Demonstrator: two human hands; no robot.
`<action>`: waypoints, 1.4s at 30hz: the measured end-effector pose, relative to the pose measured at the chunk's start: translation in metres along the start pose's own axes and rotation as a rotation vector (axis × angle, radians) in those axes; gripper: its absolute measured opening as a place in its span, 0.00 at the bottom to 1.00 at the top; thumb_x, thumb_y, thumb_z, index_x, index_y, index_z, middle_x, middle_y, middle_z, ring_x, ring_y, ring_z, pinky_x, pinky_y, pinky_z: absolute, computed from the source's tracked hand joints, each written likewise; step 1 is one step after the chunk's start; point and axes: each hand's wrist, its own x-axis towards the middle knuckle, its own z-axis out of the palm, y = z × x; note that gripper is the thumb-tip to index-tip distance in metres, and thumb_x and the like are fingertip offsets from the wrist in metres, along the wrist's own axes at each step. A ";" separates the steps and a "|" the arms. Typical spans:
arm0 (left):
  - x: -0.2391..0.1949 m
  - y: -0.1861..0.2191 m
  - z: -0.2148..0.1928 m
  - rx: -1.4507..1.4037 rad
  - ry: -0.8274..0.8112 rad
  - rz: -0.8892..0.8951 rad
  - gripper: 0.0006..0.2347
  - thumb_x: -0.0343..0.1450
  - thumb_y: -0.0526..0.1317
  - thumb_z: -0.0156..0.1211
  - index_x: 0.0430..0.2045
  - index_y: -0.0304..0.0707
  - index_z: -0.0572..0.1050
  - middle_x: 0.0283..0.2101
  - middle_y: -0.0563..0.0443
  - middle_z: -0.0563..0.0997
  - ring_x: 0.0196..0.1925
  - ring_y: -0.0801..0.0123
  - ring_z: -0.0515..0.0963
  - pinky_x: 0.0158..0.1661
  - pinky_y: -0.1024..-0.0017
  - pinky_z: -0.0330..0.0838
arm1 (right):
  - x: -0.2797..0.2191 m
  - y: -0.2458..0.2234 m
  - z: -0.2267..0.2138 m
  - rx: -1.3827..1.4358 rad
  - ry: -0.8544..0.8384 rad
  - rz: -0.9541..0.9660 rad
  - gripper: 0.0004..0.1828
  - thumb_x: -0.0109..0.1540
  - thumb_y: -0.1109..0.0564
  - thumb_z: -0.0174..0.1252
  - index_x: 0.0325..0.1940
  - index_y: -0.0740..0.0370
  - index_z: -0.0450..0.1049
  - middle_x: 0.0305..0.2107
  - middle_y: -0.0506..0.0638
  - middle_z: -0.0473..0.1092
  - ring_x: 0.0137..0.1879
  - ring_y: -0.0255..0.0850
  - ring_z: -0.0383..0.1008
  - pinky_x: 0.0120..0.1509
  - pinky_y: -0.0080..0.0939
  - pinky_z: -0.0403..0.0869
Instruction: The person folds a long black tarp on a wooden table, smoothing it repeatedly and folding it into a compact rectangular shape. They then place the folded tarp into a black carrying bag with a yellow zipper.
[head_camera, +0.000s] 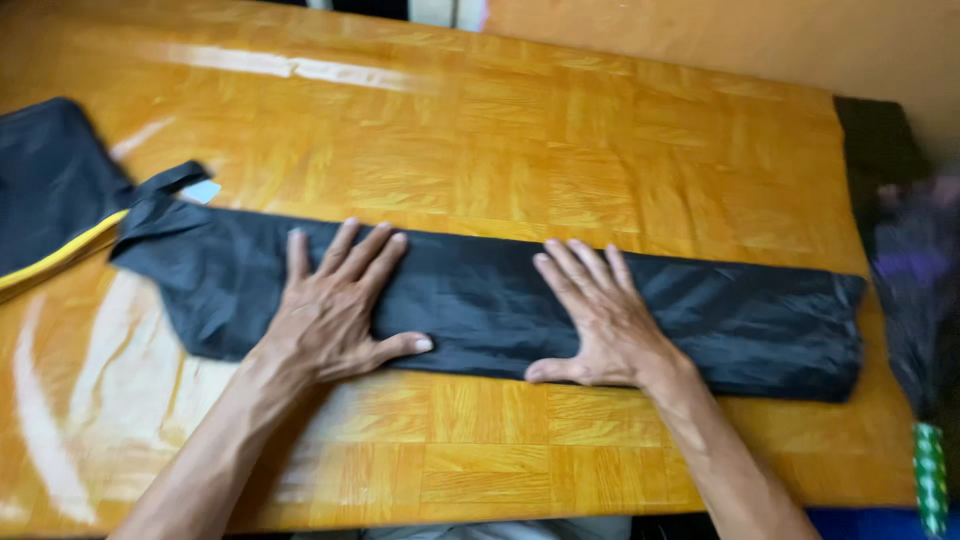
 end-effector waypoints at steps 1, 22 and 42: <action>0.000 0.002 0.008 0.012 -0.010 0.057 0.52 0.59 0.81 0.50 0.73 0.49 0.53 0.76 0.50 0.54 0.78 0.47 0.48 0.67 0.29 0.37 | 0.006 -0.011 0.001 0.003 0.010 0.058 0.73 0.44 0.12 0.61 0.79 0.58 0.50 0.76 0.57 0.46 0.80 0.57 0.42 0.79 0.69 0.38; 0.030 0.050 0.042 0.117 0.312 0.201 0.43 0.63 0.77 0.40 0.74 0.60 0.54 0.76 0.61 0.58 0.78 0.60 0.53 0.63 0.24 0.41 | -0.095 0.107 0.001 -0.167 0.187 0.422 0.55 0.59 0.21 0.49 0.75 0.66 0.55 0.74 0.60 0.52 0.79 0.57 0.49 0.74 0.78 0.44; 0.141 0.251 0.025 -0.034 -0.153 0.612 0.48 0.65 0.73 0.46 0.74 0.38 0.46 0.78 0.43 0.47 0.80 0.52 0.43 0.70 0.31 0.28 | -0.117 0.147 0.005 0.188 0.125 0.950 0.43 0.71 0.28 0.27 0.82 0.56 0.42 0.78 0.59 0.36 0.82 0.53 0.30 0.75 0.81 0.30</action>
